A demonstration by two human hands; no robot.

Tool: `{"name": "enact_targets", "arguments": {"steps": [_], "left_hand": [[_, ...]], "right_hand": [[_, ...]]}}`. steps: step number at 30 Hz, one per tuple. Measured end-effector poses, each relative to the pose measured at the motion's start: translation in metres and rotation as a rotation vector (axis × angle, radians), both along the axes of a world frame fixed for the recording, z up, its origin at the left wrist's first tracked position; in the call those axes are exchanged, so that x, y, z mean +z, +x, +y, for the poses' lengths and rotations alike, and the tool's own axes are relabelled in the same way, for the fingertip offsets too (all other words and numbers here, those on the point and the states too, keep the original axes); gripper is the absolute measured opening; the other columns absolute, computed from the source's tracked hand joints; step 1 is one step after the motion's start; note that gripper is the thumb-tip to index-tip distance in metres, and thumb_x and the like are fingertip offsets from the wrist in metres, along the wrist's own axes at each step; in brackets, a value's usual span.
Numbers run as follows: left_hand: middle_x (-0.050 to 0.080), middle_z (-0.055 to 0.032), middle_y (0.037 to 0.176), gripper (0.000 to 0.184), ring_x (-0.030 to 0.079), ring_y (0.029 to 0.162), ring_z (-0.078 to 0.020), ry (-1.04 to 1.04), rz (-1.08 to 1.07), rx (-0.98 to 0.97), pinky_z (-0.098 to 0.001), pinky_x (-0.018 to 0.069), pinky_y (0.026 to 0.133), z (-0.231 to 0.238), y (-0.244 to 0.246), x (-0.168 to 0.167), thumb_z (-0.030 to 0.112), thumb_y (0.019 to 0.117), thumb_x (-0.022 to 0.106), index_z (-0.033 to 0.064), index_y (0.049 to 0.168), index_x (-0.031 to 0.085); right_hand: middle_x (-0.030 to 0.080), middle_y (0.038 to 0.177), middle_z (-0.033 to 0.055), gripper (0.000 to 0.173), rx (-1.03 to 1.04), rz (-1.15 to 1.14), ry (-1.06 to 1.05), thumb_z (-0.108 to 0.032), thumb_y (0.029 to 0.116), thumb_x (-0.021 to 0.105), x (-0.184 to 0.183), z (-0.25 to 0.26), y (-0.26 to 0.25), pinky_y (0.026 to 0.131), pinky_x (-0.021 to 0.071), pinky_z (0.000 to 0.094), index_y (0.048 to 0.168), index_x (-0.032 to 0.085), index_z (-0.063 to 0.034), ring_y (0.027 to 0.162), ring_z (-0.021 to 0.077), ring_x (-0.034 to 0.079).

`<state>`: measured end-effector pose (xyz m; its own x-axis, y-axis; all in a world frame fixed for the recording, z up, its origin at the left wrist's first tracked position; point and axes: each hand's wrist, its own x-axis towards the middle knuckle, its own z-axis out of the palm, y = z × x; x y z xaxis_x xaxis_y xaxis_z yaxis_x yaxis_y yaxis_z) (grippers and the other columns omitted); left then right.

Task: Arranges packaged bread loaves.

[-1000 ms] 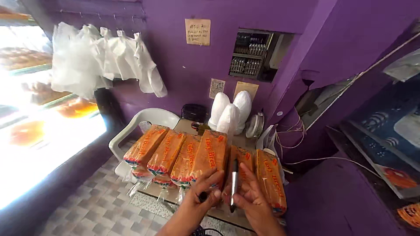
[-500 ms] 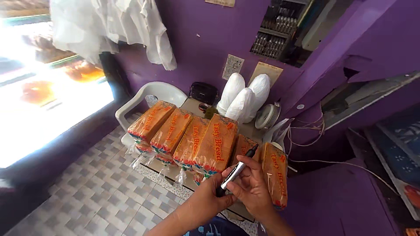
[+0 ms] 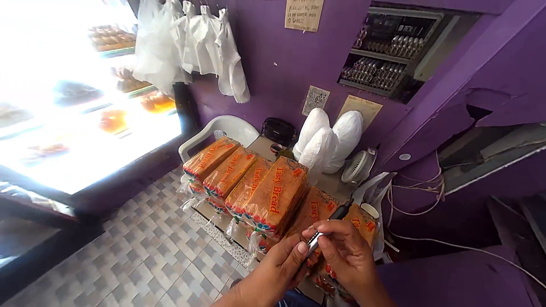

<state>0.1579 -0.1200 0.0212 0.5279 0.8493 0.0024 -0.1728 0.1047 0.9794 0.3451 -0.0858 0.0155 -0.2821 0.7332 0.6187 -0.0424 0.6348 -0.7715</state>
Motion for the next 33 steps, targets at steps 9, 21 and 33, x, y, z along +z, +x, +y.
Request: {"name": "enact_targets", "arguments": {"steps": [9,21,33], "left_hand": [[0.050,0.0105,0.069,0.035,0.043,0.054,0.0028,-0.082,0.075,0.054,-0.0135,0.0366,0.048,-0.012,0.024,-0.007,0.036,0.1113,0.031,0.0122,0.108,0.056],[0.049,0.0119,0.068,0.033,0.043,0.053,0.0036,0.007,0.387,0.172,-0.0150,0.0396,0.049,-0.030,0.030,-0.015,0.032,0.1099,0.035,0.0083,0.111,0.059],[0.055,0.0043,0.075,0.019,0.050,0.054,-0.0023,-0.273,0.339,0.150,-0.0168,0.0416,0.049,-0.039,0.063,-0.002,0.025,0.1085,0.039,0.0096,0.115,0.047]], "right_hand": [[0.074,0.108,-0.0010,0.020,0.041,0.035,-0.033,-0.024,0.1069,0.054,-0.026,-0.002,0.018,0.089,0.0600,0.0237,0.125,0.062,-0.0196,0.101,0.0096,0.072],[0.073,0.107,0.0141,0.024,-0.272,-0.370,0.181,-0.010,0.0975,0.061,-0.049,-0.026,0.015,0.092,0.0581,0.0346,0.119,0.071,-0.0058,0.103,0.0247,0.071],[0.075,0.112,0.0119,0.023,-0.482,-0.432,0.259,-0.004,0.0959,0.058,-0.074,-0.047,0.037,0.092,0.0582,0.0296,0.116,0.070,-0.0068,0.103,0.0215,0.073]]}}
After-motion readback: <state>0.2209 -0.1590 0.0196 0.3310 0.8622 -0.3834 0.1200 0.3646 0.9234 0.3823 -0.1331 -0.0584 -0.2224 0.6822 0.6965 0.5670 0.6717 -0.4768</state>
